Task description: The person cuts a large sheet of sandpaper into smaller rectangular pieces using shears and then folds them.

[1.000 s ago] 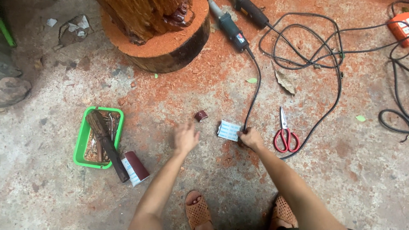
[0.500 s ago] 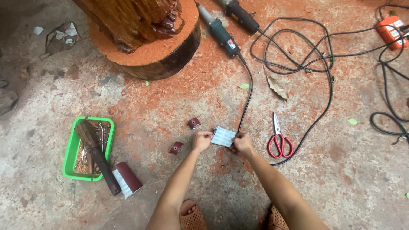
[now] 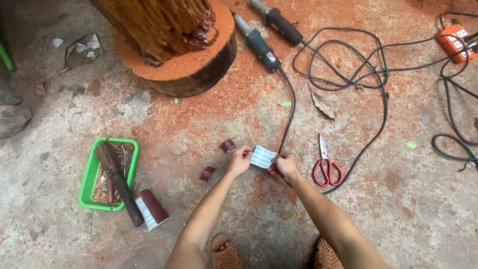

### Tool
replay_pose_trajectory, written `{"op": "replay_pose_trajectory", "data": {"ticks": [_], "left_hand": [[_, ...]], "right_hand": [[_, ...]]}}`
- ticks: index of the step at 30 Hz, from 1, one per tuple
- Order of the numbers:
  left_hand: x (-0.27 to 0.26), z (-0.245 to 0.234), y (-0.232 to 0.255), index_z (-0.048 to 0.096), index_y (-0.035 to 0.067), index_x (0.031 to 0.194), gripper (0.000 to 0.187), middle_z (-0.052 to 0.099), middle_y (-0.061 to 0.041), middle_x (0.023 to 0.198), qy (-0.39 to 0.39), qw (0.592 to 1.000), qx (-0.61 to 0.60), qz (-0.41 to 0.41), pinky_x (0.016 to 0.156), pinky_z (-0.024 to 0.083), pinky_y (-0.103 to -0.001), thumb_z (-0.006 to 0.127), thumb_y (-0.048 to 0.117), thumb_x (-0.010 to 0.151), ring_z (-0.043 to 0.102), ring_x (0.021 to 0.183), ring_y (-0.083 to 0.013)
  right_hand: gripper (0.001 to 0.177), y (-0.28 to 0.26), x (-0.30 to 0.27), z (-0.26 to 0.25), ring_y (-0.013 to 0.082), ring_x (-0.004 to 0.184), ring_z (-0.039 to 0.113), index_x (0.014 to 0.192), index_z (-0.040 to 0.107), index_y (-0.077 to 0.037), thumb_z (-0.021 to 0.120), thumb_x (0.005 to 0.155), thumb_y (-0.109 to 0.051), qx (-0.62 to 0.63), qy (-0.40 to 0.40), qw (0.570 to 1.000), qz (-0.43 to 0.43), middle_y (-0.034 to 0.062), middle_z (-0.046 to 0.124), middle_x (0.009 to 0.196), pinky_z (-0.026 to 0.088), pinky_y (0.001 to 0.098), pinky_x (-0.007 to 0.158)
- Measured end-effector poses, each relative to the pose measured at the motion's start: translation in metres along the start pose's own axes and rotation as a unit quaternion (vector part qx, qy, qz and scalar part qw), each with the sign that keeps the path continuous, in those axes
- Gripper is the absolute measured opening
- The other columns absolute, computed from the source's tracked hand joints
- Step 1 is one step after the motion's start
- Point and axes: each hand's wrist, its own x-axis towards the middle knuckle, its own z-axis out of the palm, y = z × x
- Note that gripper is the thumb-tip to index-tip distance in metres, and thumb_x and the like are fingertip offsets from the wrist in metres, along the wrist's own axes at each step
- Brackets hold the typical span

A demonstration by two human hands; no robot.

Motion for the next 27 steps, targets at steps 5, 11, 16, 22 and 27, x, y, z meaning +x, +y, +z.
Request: {"op": "replay_pose_trajectory", "data": {"ticks": [5,11,16,22,27], "left_hand": [[-0.005,0.001,0.009,0.072,0.016,0.11,0.022,0.077,-0.013,0.095,0.005,0.999,-0.042,0.01,0.058,0.064,-0.03,0.057,0.019,0.096,0.076,0.069,-0.0233],[-0.017,-0.012,0.043,0.069,0.009,0.116,0.031,0.076,-0.022,0.102,0.011,0.989,-0.024,0.144,0.081,0.063,-0.045,0.069,0.002,0.085,0.075,0.096,-0.0381],[-0.019,-0.05,0.097,0.073,0.036,0.115,0.031,0.076,0.001,0.116,0.048,0.992,0.037,0.115,0.095,0.057,-0.038,0.066,0.024,0.087,0.071,0.112,-0.0229],[-0.035,-0.061,0.165,0.053,0.007,0.128,0.038,0.064,-0.03,0.123,0.096,0.955,-0.178,0.216,0.102,0.045,-0.056,0.051,0.007,0.091,0.059,0.117,-0.049],[-0.055,-0.078,0.192,0.04,0.006,0.144,0.052,0.06,-0.03,0.125,0.094,0.939,-0.176,0.281,0.105,0.041,-0.058,0.048,0.011,0.093,0.056,0.121,-0.0481]], "right_hand": [[0.019,0.0,0.0,-0.003,0.0322,0.057,0.073,0.096,0.06,0.011,0.065,0.084,-0.003,0.037,-0.006,0.999,0.007,0.0237,0.064,0.066,0.065,0.0428,0.049],[0.017,-0.004,0.0,-0.004,0.0362,0.055,0.073,0.091,0.06,0.012,0.066,0.081,0.001,0.087,-0.016,0.996,0.013,0.0244,0.063,0.065,0.065,0.0481,0.049],[0.048,-0.105,-0.074,0.003,0.0399,0.126,0.058,0.14,0.056,-0.001,0.064,0.099,-0.024,-0.054,-0.017,0.971,-0.23,0.0291,0.057,0.133,0.057,0.0476,0.094],[0.062,-0.145,-0.111,0.031,0.0502,0.15,0.02,0.16,0.031,-0.003,0.047,0.103,-0.021,-0.044,-0.138,0.92,-0.364,0.0355,0.031,0.158,0.018,0.0573,0.124],[0.052,-0.179,-0.141,0.011,0.0424,0.144,0.035,0.156,0.041,-0.012,0.045,0.106,-0.027,-0.132,-0.14,0.89,-0.413,0.0257,0.047,0.15,0.029,0.0538,0.119]]}}
